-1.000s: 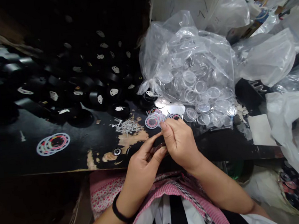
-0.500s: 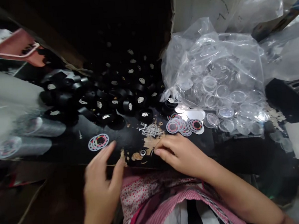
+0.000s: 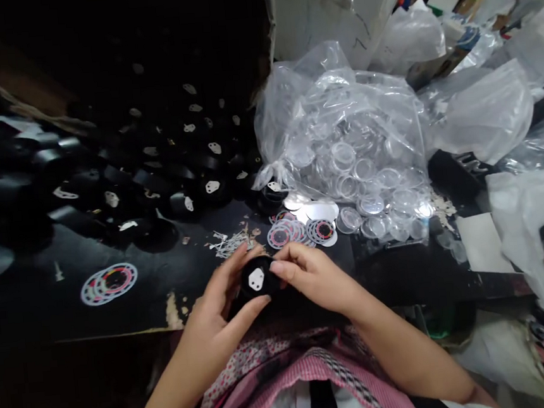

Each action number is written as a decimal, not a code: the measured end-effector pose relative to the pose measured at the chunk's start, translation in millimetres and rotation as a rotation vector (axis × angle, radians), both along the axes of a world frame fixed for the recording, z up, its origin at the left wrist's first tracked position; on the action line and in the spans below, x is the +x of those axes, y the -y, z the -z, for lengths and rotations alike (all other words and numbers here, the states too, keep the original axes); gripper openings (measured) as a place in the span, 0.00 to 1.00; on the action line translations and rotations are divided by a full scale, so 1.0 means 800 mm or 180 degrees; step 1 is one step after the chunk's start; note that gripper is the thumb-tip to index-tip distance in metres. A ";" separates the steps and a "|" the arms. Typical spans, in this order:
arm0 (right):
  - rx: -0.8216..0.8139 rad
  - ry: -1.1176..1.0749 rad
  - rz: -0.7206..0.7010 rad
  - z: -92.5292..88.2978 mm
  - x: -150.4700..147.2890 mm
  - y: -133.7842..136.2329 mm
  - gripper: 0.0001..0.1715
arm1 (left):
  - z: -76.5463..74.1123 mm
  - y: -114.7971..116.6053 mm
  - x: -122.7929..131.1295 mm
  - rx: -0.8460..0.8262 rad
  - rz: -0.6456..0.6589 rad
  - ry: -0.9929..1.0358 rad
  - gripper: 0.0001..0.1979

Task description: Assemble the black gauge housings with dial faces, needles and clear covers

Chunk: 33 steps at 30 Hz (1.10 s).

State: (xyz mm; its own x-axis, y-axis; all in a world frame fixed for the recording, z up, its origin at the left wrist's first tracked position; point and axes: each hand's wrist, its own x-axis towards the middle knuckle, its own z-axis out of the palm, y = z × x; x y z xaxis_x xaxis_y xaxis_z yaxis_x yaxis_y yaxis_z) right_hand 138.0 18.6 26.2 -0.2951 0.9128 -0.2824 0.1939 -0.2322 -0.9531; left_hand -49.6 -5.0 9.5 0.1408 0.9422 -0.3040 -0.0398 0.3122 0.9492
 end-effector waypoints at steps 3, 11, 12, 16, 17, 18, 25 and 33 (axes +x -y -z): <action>0.0037 0.0032 -0.0258 -0.001 0.008 -0.001 0.17 | 0.009 0.021 0.007 -0.0966 -0.0326 0.1098 0.22; 0.1011 0.3433 0.0381 0.000 0.083 -0.021 0.24 | -0.003 0.012 0.035 -0.1495 -0.0679 0.1773 0.20; 0.1033 0.3419 0.0363 0.003 0.085 -0.021 0.24 | -0.004 0.011 0.039 -0.1486 -0.0694 0.1804 0.19; 0.1245 0.2933 0.0512 0.018 0.088 -0.018 0.23 | -0.008 0.010 0.047 -0.1562 -0.0780 0.1899 0.16; 0.1298 0.2832 0.0568 0.021 0.089 -0.018 0.23 | -0.008 0.010 0.047 -0.1592 -0.0828 0.1895 0.16; 0.1360 0.2729 0.0650 0.023 0.090 -0.017 0.23 | -0.009 0.010 0.047 -0.1620 -0.0886 0.1882 0.15; 0.0413 0.0149 0.0728 0.011 0.068 -0.005 0.15 | -0.012 0.011 0.056 -0.1516 -0.0909 0.2151 0.18; 0.0005 -0.0667 0.0623 0.002 0.035 -0.001 0.13 | -0.011 0.004 0.049 -0.1163 -0.1294 0.1962 0.15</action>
